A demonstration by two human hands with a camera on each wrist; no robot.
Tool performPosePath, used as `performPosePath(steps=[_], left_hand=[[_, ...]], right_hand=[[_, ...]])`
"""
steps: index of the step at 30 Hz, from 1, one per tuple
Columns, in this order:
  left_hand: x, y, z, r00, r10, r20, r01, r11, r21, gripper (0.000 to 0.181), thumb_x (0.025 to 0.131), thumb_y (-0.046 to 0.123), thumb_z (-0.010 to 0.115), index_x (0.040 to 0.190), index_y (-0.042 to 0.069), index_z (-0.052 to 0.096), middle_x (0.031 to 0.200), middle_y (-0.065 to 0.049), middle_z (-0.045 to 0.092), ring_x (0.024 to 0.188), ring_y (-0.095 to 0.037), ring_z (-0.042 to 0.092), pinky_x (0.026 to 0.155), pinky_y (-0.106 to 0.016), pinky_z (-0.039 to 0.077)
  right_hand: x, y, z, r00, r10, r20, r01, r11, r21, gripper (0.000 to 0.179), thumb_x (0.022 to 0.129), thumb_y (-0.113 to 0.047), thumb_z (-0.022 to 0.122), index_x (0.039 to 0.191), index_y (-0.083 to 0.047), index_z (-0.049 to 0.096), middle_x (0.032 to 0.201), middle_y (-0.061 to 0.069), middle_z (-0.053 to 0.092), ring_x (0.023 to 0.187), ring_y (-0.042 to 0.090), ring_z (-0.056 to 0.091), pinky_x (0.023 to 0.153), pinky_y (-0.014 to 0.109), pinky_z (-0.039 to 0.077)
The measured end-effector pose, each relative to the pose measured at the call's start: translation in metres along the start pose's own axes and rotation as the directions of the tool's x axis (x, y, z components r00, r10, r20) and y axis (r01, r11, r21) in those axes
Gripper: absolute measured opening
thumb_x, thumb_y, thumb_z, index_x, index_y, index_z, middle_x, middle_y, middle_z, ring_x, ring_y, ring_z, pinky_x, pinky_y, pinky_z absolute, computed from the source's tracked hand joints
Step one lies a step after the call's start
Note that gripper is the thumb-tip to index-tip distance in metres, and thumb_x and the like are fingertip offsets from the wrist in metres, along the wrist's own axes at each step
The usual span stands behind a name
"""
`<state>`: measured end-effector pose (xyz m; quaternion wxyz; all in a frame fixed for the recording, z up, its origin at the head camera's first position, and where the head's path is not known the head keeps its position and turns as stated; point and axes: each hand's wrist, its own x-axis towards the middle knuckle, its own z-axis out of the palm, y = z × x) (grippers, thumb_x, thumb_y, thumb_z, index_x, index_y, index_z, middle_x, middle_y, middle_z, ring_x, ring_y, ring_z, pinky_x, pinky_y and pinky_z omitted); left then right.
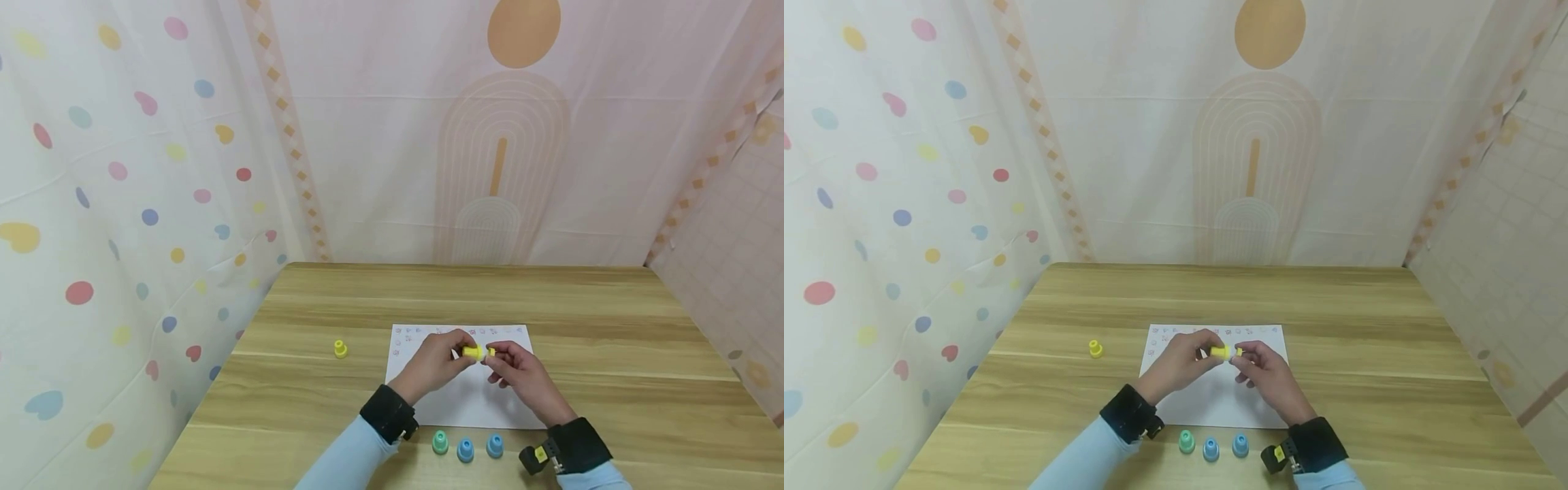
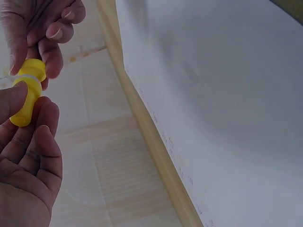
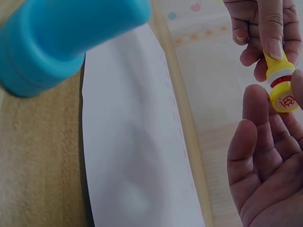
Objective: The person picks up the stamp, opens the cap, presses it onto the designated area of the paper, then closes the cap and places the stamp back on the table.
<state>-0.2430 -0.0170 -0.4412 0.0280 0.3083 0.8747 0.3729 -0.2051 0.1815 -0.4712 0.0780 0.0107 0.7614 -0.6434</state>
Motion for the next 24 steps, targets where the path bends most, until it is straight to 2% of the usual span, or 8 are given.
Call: performPosePath(steps=[12, 20, 24], left_hand=[[-0.0022, 0.0003, 0.0021, 0.998, 0.026, 0.053, -0.026, 1.0, -0.012, 0.016, 0.094, 0.015, 0.07, 0.109, 0.013, 0.067, 0.091, 0.01, 0.062, 0.083, -0.005, 0.052, 0.07, -0.018, 0.046], [-0.0016, 0.0053, 0.0029, 0.997, 0.009, 0.072, -0.009, 1.0, -0.003, 0.016, 0.093, 0.02, 0.07, 0.107, 0.014, 0.066, 0.085, 0.009, 0.059, 0.078, -0.007, 0.051, 0.067, -0.019, 0.045], [-0.0018, 0.0074, 0.0034, 0.997, 0.005, 0.072, -0.005, 1.0, 0.003, 0.015, 0.094, 0.021, 0.07, 0.106, 0.014, 0.065, 0.082, 0.009, 0.057, 0.075, -0.007, 0.05, 0.065, -0.019, 0.044]], right_hand=[[-0.0014, 0.0, 0.0005, 1.0, -0.02, 0.022, 0.02, 0.999, -0.024, 0.035, 0.098, -0.018, 0.064, 0.129, -0.003, 0.059, 0.11, 0.02, 0.065, 0.084, 0.024, 0.063, 0.072, 0.03, 0.049], [-0.0041, -0.0012, -0.0026, 0.999, -0.034, 0.022, 0.035, 0.997, -0.063, 0.035, 0.098, -0.026, 0.064, 0.125, -0.003, 0.065, 0.102, 0.008, 0.068, 0.084, 0.023, 0.061, 0.077, 0.035, 0.048], [-0.0044, -0.0026, -0.0038, 0.999, -0.037, 0.027, 0.039, 0.997, -0.062, 0.035, 0.098, -0.028, 0.064, 0.123, -0.003, 0.066, 0.1, 0.006, 0.067, 0.085, 0.023, 0.061, 0.08, 0.037, 0.049]])
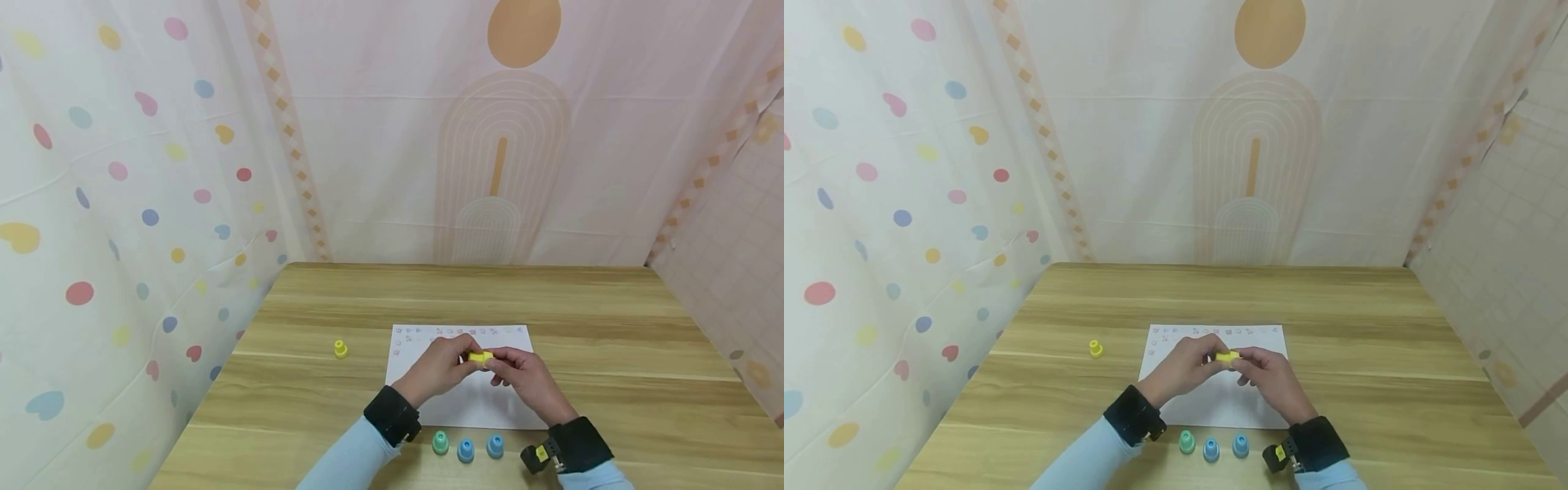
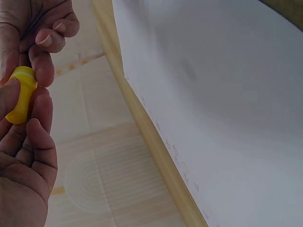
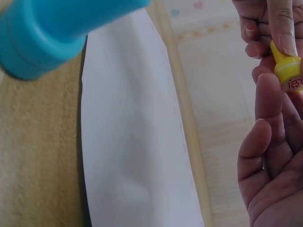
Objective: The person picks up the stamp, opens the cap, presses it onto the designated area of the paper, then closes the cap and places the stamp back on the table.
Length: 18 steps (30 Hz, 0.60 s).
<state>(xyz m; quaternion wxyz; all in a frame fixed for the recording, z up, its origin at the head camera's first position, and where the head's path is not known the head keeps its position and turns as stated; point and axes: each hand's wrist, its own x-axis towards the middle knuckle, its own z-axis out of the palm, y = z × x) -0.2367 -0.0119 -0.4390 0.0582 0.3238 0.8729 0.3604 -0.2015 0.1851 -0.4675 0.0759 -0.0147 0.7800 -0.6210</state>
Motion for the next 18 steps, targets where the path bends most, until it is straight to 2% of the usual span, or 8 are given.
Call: performPosePath(steps=[8, 18], left_hand=[[-0.0012, -0.0023, 0.001, 1.0, 0.01, -0.009, -0.01, 1.0, 0.018, 0.014, 0.093, 0.019, 0.07, 0.105, 0.014, 0.065, 0.082, 0.009, 0.056, 0.073, -0.006, 0.049, 0.064, -0.018, 0.044], [-0.0014, -0.0046, -0.0009, 0.999, 0.033, 0.027, -0.034, 0.999, 0.03, 0.013, 0.092, 0.02, 0.072, 0.103, 0.015, 0.065, 0.084, 0.01, 0.059, 0.077, -0.006, 0.051, 0.068, -0.018, 0.045]], right_hand=[[0.0017, 0.0021, 0.0027, 1.0, 0.002, 0.019, -0.002, 1.0, 0.014, 0.035, 0.099, -0.028, 0.062, 0.123, -0.002, 0.065, 0.102, 0.01, 0.067, 0.084, 0.023, 0.061, 0.077, 0.033, 0.049], [0.0001, 0.0018, 0.0024, 0.999, 0.005, 0.053, -0.004, 1.0, -0.006, 0.037, 0.1, -0.033, 0.06, 0.12, -0.002, 0.065, 0.102, 0.007, 0.07, 0.085, 0.024, 0.06, 0.079, 0.034, 0.047]])
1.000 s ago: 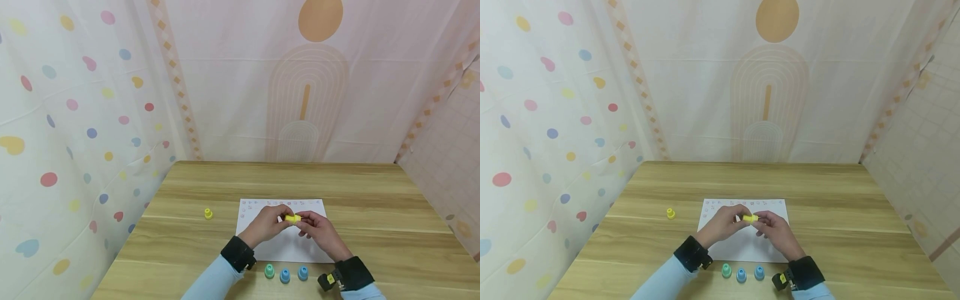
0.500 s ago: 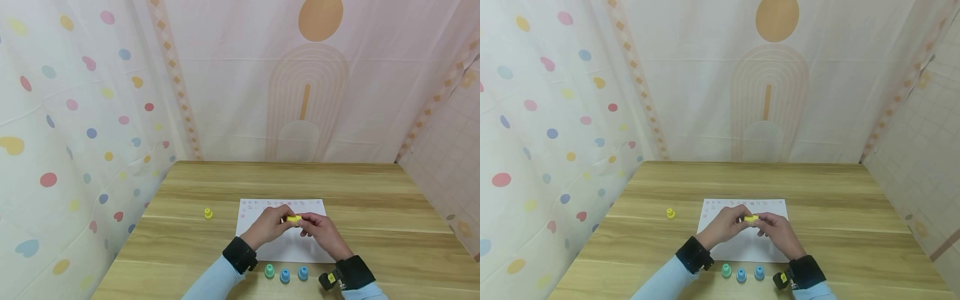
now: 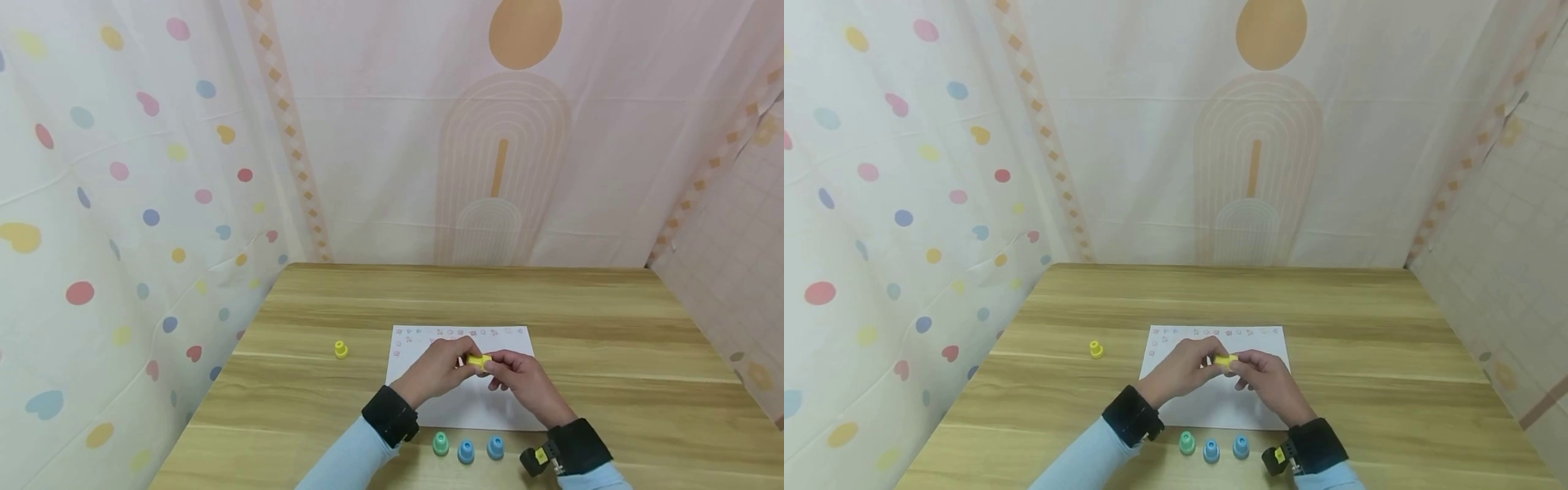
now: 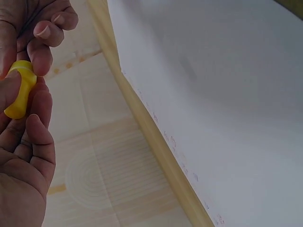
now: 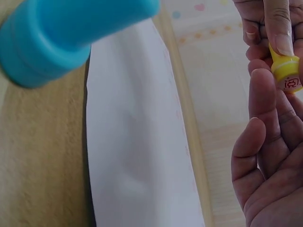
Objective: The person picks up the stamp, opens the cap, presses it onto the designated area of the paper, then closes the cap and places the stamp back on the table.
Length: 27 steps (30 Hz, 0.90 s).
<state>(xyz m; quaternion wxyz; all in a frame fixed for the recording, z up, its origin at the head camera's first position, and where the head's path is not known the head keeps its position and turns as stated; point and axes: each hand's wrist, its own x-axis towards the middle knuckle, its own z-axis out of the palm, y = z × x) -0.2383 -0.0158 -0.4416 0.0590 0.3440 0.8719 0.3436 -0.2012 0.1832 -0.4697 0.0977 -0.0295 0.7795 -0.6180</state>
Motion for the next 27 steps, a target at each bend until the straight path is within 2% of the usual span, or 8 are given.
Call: performPosePath(steps=[6, 13, 20, 24, 27], left_hand=[[-0.001, -0.002, -0.002, 1.0, 0.001, -0.004, -0.001, 1.0, 0.011, 0.015, 0.094, 0.02, 0.071, 0.106, 0.015, 0.064, 0.086, 0.01, 0.059, 0.079, -0.006, 0.051, 0.069, -0.019, 0.045], [-0.002, -0.006, -0.003, 0.999, -0.048, -0.015, 0.048, 0.999, 0.002, 0.018, 0.095, 0.018, 0.069, 0.111, 0.015, 0.063, 0.09, 0.009, 0.06, 0.083, -0.008, 0.052, 0.075, -0.019, 0.046], [-0.004, -0.01, -0.007, 0.998, -0.059, -0.037, 0.059, 0.998, 0.008, 0.018, 0.095, 0.022, 0.069, 0.111, 0.015, 0.064, 0.089, 0.01, 0.06, 0.081, -0.007, 0.052, 0.071, -0.019, 0.046], [-0.007, -0.013, -0.011, 0.996, -0.065, -0.056, 0.065, 0.998, 0.007, 0.018, 0.095, 0.022, 0.069, 0.111, 0.015, 0.064, 0.09, 0.011, 0.061, 0.081, -0.007, 0.053, 0.07, -0.019, 0.047], [-0.008, -0.015, -0.014, 0.995, -0.075, -0.064, 0.076, 0.997, 0.014, 0.018, 0.094, 0.021, 0.07, 0.11, 0.016, 0.065, 0.091, 0.011, 0.062, 0.08, -0.007, 0.053, 0.069, -0.02, 0.047]], right_hand=[[0.002, 0.002, 0.0, 0.999, -0.009, 0.036, 0.01, 1.0, -0.018, 0.046, 0.1, -0.036, 0.059, 0.13, -0.001, 0.06, 0.107, 0.008, 0.069, 0.086, 0.024, 0.062, 0.079, 0.034, 0.048], [0.004, 0.002, 0.0, 0.997, -0.042, 0.069, 0.043, 0.999, -0.019, 0.057, 0.103, -0.038, 0.052, 0.146, 0.0, 0.044, 0.114, 0.014, 0.069, 0.089, 0.024, 0.066, 0.076, 0.034, 0.049], [0.004, 0.001, 0.0, 0.999, -0.007, -0.04, 0.004, 0.997, -0.082, 0.049, 0.104, -0.035, 0.051, 0.142, -0.005, 0.05, 0.114, 0.011, 0.068, 0.091, 0.02, 0.065, 0.08, 0.036, 0.051], [0.002, -0.001, -0.002, 0.996, 0.005, -0.09, -0.022, 0.981, -0.193, 0.049, 0.102, -0.037, 0.056, 0.14, -0.006, 0.053, 0.113, 0.009, 0.067, 0.092, 0.02, 0.064, 0.082, 0.038, 0.052], [0.001, -0.001, -0.003, 0.993, -0.003, -0.115, -0.033, 0.952, -0.306, 0.047, 0.1, -0.036, 0.06, 0.138, -0.007, 0.056, 0.108, 0.006, 0.066, 0.092, 0.02, 0.061, 0.08, 0.036, 0.051]])
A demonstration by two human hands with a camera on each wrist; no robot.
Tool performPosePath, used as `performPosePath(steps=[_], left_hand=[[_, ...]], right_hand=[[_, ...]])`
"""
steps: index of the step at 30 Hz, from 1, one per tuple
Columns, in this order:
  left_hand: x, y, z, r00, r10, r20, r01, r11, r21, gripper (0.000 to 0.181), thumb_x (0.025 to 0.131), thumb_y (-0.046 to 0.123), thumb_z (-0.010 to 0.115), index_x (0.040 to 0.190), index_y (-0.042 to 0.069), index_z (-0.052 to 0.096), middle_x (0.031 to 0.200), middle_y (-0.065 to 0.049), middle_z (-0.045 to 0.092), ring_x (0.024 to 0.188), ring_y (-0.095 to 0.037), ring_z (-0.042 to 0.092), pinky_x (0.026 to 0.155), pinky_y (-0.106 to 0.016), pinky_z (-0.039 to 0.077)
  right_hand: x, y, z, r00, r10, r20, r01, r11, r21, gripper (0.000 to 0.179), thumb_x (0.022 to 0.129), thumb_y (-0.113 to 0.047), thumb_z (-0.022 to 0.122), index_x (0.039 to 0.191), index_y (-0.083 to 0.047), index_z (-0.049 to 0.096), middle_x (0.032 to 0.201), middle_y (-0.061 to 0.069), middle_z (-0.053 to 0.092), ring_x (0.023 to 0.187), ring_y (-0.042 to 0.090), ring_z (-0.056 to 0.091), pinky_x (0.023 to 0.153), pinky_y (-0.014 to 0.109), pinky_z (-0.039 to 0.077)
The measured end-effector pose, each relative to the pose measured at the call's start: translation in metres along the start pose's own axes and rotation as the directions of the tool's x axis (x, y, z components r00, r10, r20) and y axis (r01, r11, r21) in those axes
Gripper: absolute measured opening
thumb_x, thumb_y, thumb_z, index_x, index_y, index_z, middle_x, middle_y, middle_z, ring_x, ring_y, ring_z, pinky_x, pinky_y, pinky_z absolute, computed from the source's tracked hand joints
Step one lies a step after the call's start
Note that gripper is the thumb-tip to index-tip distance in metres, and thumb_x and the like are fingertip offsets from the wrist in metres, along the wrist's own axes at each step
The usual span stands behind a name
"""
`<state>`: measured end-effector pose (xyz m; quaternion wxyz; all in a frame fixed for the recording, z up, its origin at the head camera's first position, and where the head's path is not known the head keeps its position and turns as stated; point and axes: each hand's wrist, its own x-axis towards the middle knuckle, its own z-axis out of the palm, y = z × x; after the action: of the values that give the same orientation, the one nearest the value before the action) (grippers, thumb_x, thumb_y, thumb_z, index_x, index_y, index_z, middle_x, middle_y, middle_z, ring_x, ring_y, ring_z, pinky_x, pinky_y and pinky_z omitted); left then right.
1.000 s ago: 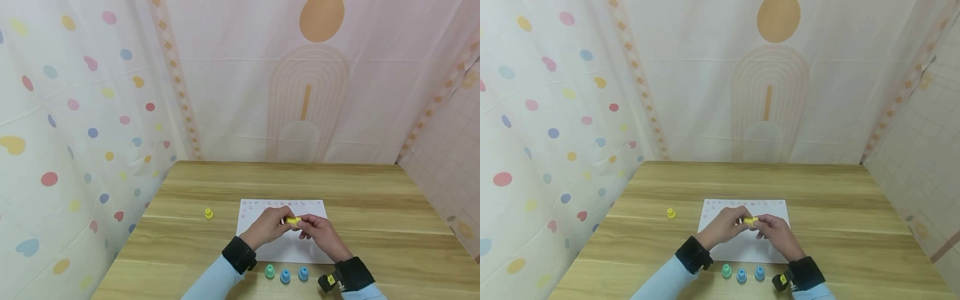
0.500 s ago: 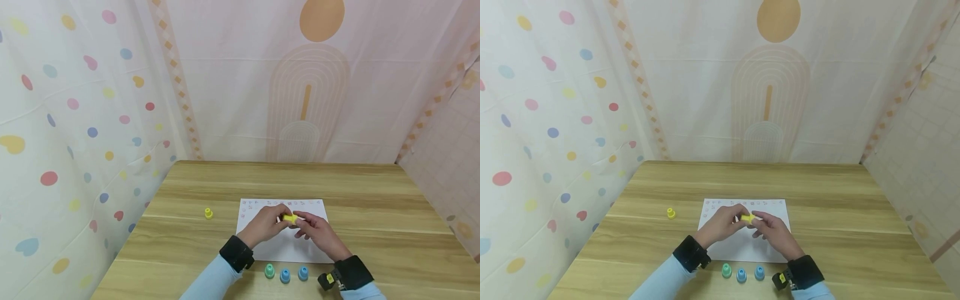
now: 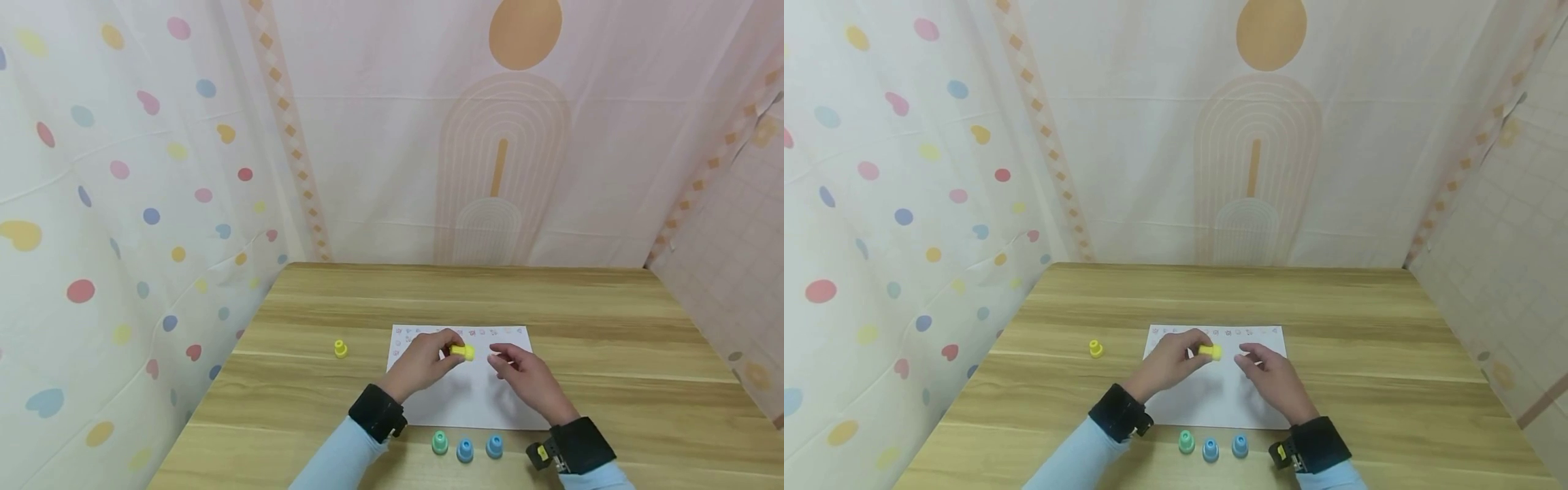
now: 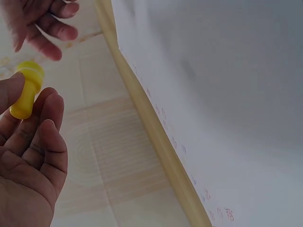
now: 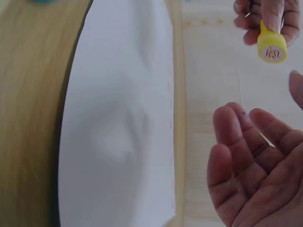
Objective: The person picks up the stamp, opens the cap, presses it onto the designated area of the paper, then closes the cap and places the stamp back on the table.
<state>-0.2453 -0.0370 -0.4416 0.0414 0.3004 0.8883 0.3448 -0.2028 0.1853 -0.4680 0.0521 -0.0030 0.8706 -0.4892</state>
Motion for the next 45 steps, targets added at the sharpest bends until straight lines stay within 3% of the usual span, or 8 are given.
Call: performPosePath(steps=[6, 17, 31, 40, 45], left_hand=[[-0.002, -0.004, -0.007, 0.999, -0.034, 0.008, 0.033, 0.999, 0.035, 0.019, 0.094, 0.022, 0.07, 0.111, 0.015, 0.066, 0.089, 0.011, 0.061, 0.079, -0.009, 0.053, 0.068, -0.021, 0.047], [-0.006, -0.011, -0.015, 0.997, -0.073, 0.027, 0.071, 0.994, 0.081, 0.019, 0.092, 0.021, 0.072, 0.109, 0.012, 0.069, 0.083, 0.009, 0.06, 0.073, -0.011, 0.052, 0.065, -0.022, 0.047], [-0.01, -0.011, -0.016, 0.994, -0.096, 0.048, 0.088, 0.983, 0.158, 0.019, 0.091, 0.021, 0.073, 0.107, 0.012, 0.069, 0.084, 0.007, 0.06, 0.075, -0.011, 0.053, 0.068, -0.022, 0.047], [-0.019, -0.01, -0.02, 0.984, -0.138, 0.116, 0.096, 0.945, 0.312, 0.013, 0.089, 0.02, 0.076, 0.1, 0.015, 0.07, 0.081, 0.007, 0.061, 0.074, -0.012, 0.052, 0.07, -0.024, 0.046], [-0.024, -0.009, -0.02, 0.972, -0.168, 0.164, 0.103, 0.933, 0.345, 0.011, 0.087, 0.019, 0.077, 0.096, 0.016, 0.071, 0.078, 0.008, 0.06, 0.072, -0.012, 0.052, 0.069, -0.025, 0.045]], right_hand=[[0.0, 0.0, 0.0, 0.999, -0.035, -0.024, 0.03, 0.981, -0.19, 0.043, 0.097, -0.033, 0.064, 0.131, -0.006, 0.062, 0.105, 0.003, 0.066, 0.09, 0.019, 0.058, 0.074, 0.032, 0.05], [-0.003, -0.003, 0.002, 0.999, -0.043, -0.008, 0.036, 0.913, -0.407, 0.043, 0.091, -0.03, 0.073, 0.126, -0.007, 0.065, 0.11, 0.009, 0.066, 0.089, 0.022, 0.059, 0.077, 0.04, 0.054], [-0.005, -0.002, 0.002, 0.995, -0.103, 0.013, 0.093, 0.836, -0.541, 0.04, 0.089, -0.029, 0.075, 0.119, -0.004, 0.068, 0.113, 0.014, 0.067, 0.1, 0.03, 0.064, 0.087, 0.051, 0.051], [-0.007, -0.003, 0.002, 0.992, -0.126, 0.025, 0.117, 0.808, -0.578, 0.039, 0.087, -0.028, 0.077, 0.116, -0.003, 0.069, 0.11, 0.015, 0.068, 0.098, 0.03, 0.065, 0.087, 0.051, 0.052], [-0.008, -0.006, 0.001, 0.992, -0.122, 0.028, 0.115, 0.798, -0.591, 0.039, 0.086, -0.027, 0.078, 0.115, -0.003, 0.069, 0.107, 0.015, 0.068, 0.095, 0.03, 0.065, 0.085, 0.05, 0.052]])
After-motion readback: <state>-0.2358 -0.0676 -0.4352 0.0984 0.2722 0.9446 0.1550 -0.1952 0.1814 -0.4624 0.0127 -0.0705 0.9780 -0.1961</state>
